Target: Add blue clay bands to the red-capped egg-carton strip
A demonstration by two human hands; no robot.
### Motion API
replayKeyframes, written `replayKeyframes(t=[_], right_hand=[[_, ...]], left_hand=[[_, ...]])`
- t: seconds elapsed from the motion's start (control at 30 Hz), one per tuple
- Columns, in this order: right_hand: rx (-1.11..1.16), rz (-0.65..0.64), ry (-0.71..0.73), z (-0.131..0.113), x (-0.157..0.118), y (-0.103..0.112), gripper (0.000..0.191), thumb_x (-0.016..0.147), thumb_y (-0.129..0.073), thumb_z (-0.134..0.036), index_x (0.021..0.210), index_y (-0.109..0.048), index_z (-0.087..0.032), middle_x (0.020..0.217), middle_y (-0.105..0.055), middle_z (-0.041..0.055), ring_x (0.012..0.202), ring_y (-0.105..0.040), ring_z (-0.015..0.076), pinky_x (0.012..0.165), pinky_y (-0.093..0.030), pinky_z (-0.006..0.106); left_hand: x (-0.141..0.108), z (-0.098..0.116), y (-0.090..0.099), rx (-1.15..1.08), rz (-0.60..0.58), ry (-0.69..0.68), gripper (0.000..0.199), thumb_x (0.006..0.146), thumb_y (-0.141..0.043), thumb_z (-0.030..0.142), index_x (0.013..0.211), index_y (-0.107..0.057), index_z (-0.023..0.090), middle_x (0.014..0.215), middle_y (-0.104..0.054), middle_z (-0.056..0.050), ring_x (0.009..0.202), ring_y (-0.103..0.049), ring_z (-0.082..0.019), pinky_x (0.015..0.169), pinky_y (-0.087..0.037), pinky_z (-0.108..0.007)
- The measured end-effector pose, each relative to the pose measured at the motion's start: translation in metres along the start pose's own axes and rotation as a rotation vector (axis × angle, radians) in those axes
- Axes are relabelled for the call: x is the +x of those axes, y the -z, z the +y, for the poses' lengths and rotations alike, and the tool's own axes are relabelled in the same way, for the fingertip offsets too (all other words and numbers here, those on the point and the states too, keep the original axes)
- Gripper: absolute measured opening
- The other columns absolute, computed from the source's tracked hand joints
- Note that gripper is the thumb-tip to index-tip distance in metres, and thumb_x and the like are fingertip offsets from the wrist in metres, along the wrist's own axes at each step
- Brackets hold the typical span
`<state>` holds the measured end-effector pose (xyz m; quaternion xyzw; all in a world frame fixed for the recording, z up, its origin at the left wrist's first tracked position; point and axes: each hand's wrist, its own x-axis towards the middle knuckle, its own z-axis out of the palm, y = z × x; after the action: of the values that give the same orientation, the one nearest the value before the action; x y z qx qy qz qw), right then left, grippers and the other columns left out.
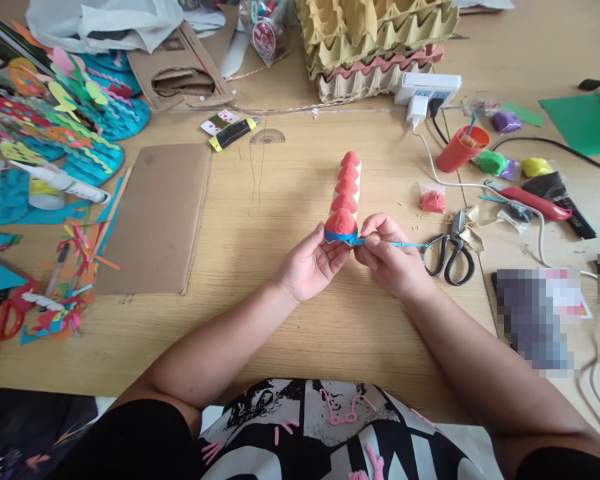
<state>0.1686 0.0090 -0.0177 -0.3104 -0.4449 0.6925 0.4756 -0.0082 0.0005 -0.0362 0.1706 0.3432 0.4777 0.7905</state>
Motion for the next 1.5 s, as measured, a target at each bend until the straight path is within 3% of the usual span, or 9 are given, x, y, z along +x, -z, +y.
replayKeyframes(t=[0.17, 0.3, 0.4, 0.57, 0.73, 0.9, 1.0, 1.23, 1.5], right_hand=[[-0.089, 0.077, -0.020, 0.001, 0.002, 0.005, 0.036, 0.082, -0.086, -0.052, 0.088, -0.062, -0.026, 0.067, -0.050, -0.0055, 0.060, -0.038, 0.0129, 0.060, -0.028, 0.029], [-0.039, 0.095, -0.023, -0.001, 0.002, 0.003, 0.042, 0.077, -0.089, -0.055, 0.075, -0.060, -0.025, 0.067, -0.056, -0.0022, 0.067, -0.046, 0.0156, 0.065, -0.036, 0.031], [-0.002, 0.105, 0.002, 0.000, 0.002, 0.001, 0.041, 0.075, -0.092, -0.054, 0.075, -0.063, -0.025, 0.070, -0.058, -0.0020, 0.069, -0.049, 0.0158, 0.067, -0.038, 0.031], [-0.122, 0.107, 0.053, 0.006, 0.001, 0.003, 0.035, 0.080, -0.090, -0.053, 0.082, -0.068, -0.025, 0.081, -0.063, -0.0012, 0.073, -0.052, 0.0154, 0.074, -0.042, 0.032], [-0.228, 0.140, 0.139, 0.006, 0.001, 0.004, 0.031, 0.085, -0.087, -0.050, 0.084, -0.068, -0.025, 0.082, -0.064, -0.0001, 0.078, -0.057, 0.0166, 0.075, -0.046, 0.032], [-0.291, 0.150, 0.240, 0.004, 0.002, 0.004, 0.033, 0.080, -0.092, -0.048, 0.083, -0.068, -0.025, 0.084, -0.063, -0.0001, 0.079, -0.058, 0.0162, 0.071, -0.047, 0.031], [-0.297, 0.132, 0.287, 0.007, 0.003, 0.006, 0.029, 0.081, -0.092, -0.043, 0.083, -0.069, -0.025, 0.086, -0.063, -0.0003, 0.080, -0.058, 0.0156, 0.073, -0.047, 0.031], [-0.081, 0.073, 0.259, 0.017, 0.003, 0.011, 0.019, 0.090, -0.084, -0.038, 0.087, -0.069, -0.026, 0.089, -0.061, -0.0006, 0.082, -0.055, 0.0160, 0.079, -0.044, 0.032], [-0.082, 0.101, 0.232, 0.022, 0.003, 0.014, 0.019, 0.088, -0.085, -0.037, 0.086, -0.070, -0.026, 0.089, -0.061, -0.0006, 0.084, -0.054, 0.0167, 0.081, -0.042, 0.033]], left_hand=[[-0.002, 0.003, -0.002, -0.029, 0.043, 0.004, 0.032, 0.094, -0.076, 0.050, 0.110, -0.075, 0.023, 0.109, -0.080, -0.004, 0.123, -0.073, -0.025, 0.093, -0.065, -0.030], [-0.001, 0.003, -0.002, 0.055, 0.045, -0.040, 0.033, 0.098, -0.070, 0.051, 0.111, -0.073, 0.021, 0.106, -0.079, -0.004, 0.125, -0.074, -0.028, 0.092, -0.065, -0.033], [-0.002, 0.003, -0.003, 0.044, 0.058, -0.040, 0.030, 0.101, -0.067, 0.048, 0.111, -0.074, 0.021, 0.103, -0.079, -0.004, 0.121, -0.075, -0.027, 0.090, -0.065, -0.032], [-0.003, 0.004, -0.006, -0.096, 0.056, 0.021, 0.025, 0.103, -0.065, 0.042, 0.108, -0.077, 0.019, 0.100, -0.080, -0.002, 0.097, -0.079, -0.014, 0.086, -0.063, -0.023], [-0.003, 0.005, -0.008, -0.103, 0.048, 0.042, 0.026, 0.104, -0.064, 0.040, 0.111, -0.076, 0.019, 0.105, -0.081, -0.004, 0.109, -0.079, -0.017, 0.088, -0.063, -0.022], [-0.006, 0.010, -0.015, -0.207, 0.072, 0.100, 0.024, 0.105, -0.061, 0.034, 0.107, -0.076, 0.016, 0.097, -0.082, -0.005, 0.087, -0.080, -0.012, 0.072, -0.064, -0.016], [-0.008, 0.012, -0.018, -0.240, 0.077, 0.116, 0.030, 0.109, -0.052, 0.030, 0.107, -0.076, 0.014, 0.091, -0.082, -0.005, 0.084, -0.081, -0.012, 0.065, -0.062, -0.015], [-0.010, 0.009, -0.020, -0.237, 0.116, 0.072, 0.026, 0.107, -0.057, 0.031, 0.104, -0.077, 0.015, 0.093, -0.080, -0.005, 0.086, -0.079, -0.012, 0.077, -0.063, -0.019], [-0.009, 0.006, -0.019, -0.235, 0.063, 0.028, 0.019, 0.104, -0.063, 0.028, 0.106, -0.077, 0.016, 0.101, -0.080, -0.005, 0.090, -0.076, -0.011, 0.081, -0.061, -0.019]])
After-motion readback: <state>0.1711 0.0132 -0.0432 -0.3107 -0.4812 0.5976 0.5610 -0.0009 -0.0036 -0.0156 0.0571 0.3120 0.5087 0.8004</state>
